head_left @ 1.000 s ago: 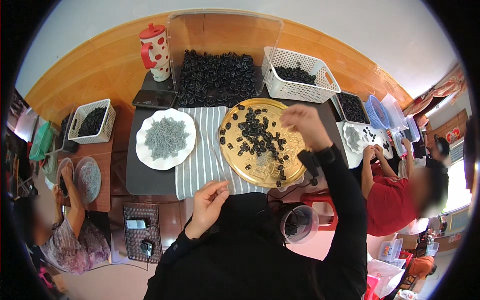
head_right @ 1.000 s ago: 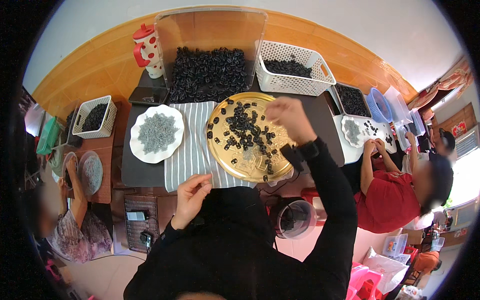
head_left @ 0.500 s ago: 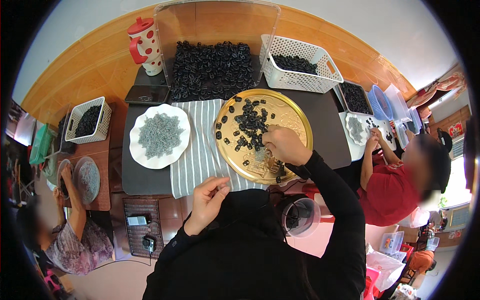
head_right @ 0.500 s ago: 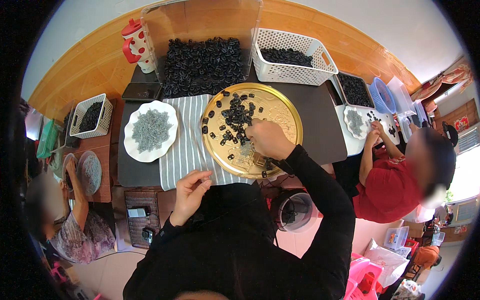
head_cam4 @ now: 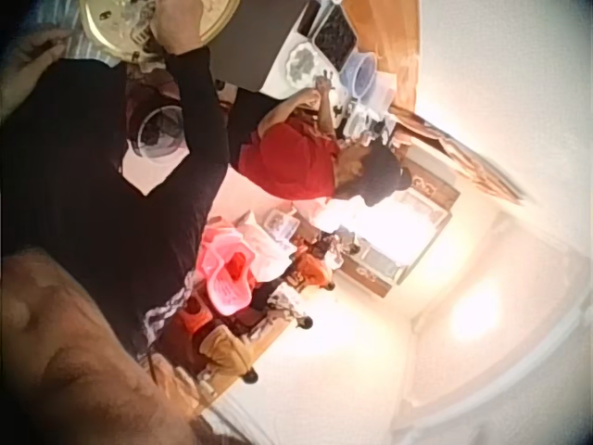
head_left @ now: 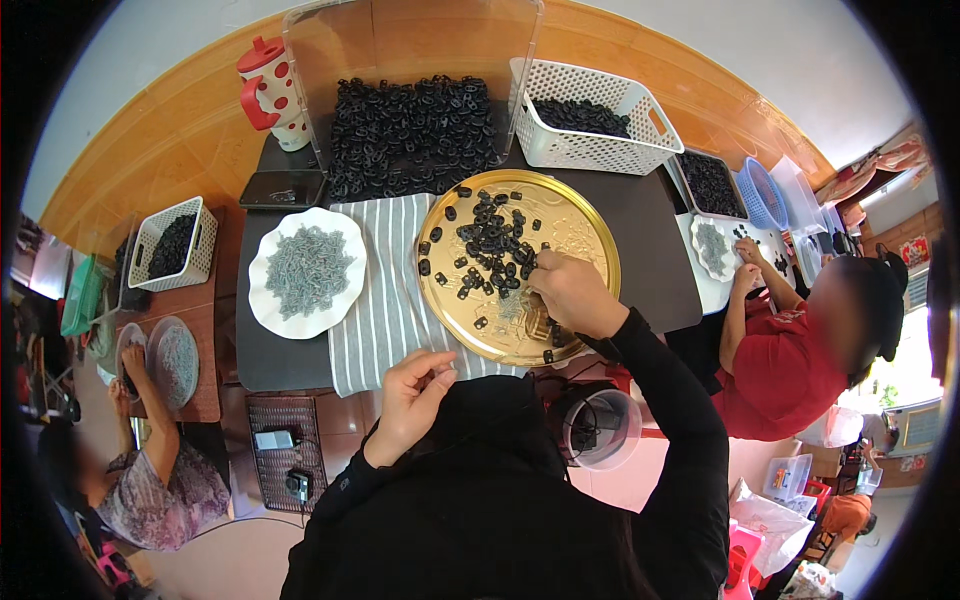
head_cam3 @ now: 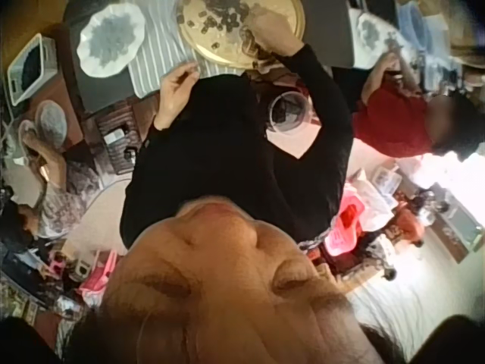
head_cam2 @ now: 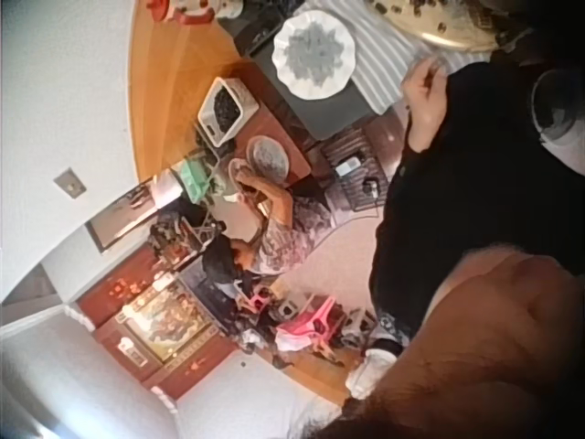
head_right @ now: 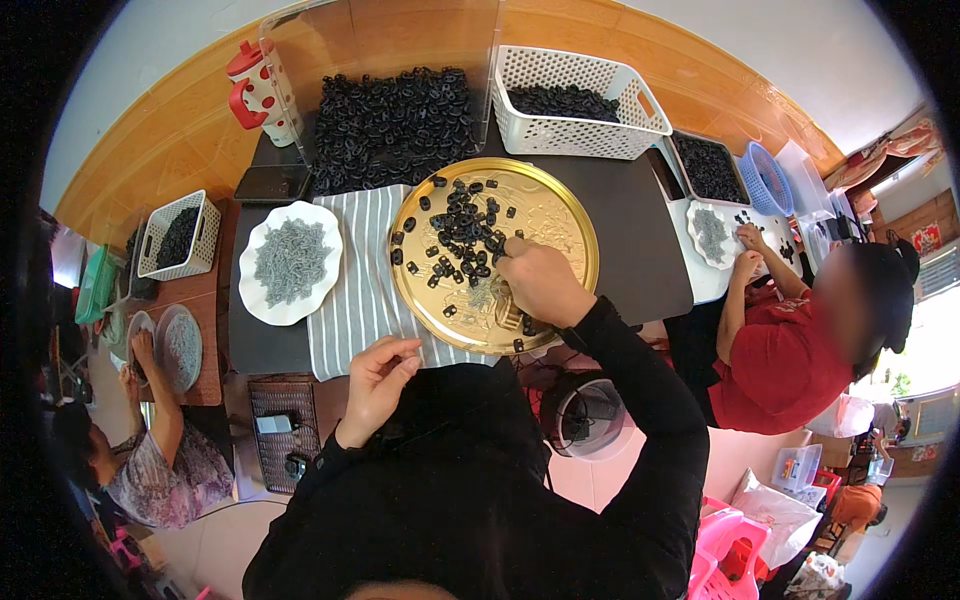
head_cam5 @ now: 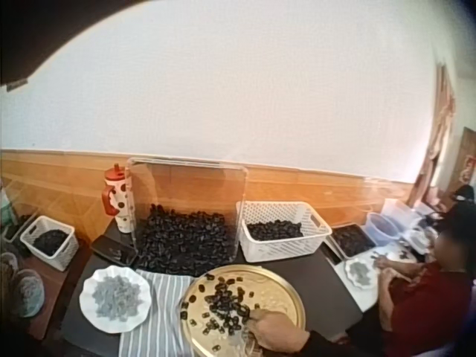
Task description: The person assembles plastic cord locks by hand, picking small components from a tray and fitting the pieces together.
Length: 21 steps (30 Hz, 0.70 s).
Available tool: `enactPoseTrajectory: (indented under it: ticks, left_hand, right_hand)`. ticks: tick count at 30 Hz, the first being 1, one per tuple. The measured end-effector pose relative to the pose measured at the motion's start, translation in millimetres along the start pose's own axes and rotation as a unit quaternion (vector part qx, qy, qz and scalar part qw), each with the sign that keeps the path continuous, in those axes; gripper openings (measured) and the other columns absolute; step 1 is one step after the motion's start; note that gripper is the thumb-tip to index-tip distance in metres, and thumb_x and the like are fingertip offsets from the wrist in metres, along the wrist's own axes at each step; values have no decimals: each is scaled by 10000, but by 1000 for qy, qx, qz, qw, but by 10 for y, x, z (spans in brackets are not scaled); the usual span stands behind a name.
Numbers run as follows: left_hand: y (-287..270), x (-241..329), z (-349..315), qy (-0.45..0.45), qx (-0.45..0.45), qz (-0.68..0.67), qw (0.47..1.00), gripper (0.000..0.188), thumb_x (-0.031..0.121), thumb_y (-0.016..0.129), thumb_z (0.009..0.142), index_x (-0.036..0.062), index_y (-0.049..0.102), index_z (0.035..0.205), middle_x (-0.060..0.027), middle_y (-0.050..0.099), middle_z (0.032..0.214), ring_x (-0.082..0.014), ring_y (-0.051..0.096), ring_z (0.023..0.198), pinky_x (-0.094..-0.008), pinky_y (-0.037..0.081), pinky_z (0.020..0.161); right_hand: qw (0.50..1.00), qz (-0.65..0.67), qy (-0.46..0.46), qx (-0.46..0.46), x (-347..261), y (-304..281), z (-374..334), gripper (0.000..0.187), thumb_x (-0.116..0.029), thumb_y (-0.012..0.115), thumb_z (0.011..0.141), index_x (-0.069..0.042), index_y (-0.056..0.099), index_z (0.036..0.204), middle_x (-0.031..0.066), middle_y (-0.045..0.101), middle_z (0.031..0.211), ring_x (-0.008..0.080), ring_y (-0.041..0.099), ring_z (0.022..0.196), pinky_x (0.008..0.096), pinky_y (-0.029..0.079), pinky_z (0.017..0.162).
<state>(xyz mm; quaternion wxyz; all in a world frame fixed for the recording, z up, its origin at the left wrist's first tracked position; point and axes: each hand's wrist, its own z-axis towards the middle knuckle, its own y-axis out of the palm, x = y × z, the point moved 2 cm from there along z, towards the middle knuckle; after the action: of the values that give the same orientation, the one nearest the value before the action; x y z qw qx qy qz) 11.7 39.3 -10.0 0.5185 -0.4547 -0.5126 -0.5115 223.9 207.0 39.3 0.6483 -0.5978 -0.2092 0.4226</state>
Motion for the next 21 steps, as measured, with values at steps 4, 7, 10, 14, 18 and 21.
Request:
enactPoseTrajectory:
  ticks: [4,7,10,14,18,21]
  left_hand:
    - [19,15,-3,0,3,-2,1000,202,-20,599,856,-22,640,1054,-40,552,789,-77,502,675,-202,401,613]
    - [18,22,-12,-3,0,0,1000,204,-22,598,855,-21,641,1054,-39,554,791,-79,501,676,-204,402,614]
    - [17,35,-15,1,7,3,1000,206,-23,596,855,-18,641,1055,-38,554,791,-81,497,673,-206,400,611]
    - [-1,56,-12,14,11,19,1000,207,-10,603,851,-18,639,1055,-41,556,790,-84,502,669,-210,400,599]
    - [21,146,34,31,4,61,998,206,-7,590,869,-27,629,1070,-41,557,817,-88,521,707,-213,420,633]
    - [89,289,167,83,10,125,989,204,-4,596,845,-41,624,1043,-84,560,774,-114,513,600,-229,399,537]
  right_hand:
    - [994,-68,-81,-14,-30,3,68,81,-91,610,679,-27,614,729,115,533,759,295,590,747,383,495,651]
    - [987,-103,-121,-35,-31,-4,99,86,-110,597,692,-35,612,731,106,537,767,272,593,755,364,497,652]
    - [982,-116,-138,-56,-39,-7,101,93,-122,583,705,-35,609,727,103,544,770,258,595,751,357,499,646]
    - [980,-122,-146,-57,-76,-36,87,92,-118,576,712,-31,605,721,104,548,770,256,599,747,354,500,638]
    - [977,-132,-157,-53,-118,10,66,105,-119,579,711,-20,611,711,114,557,756,259,604,736,355,501,624]
    - [971,-172,-147,-75,-138,12,101,106,-122,572,705,-18,586,715,98,545,741,256,592,700,347,495,613]
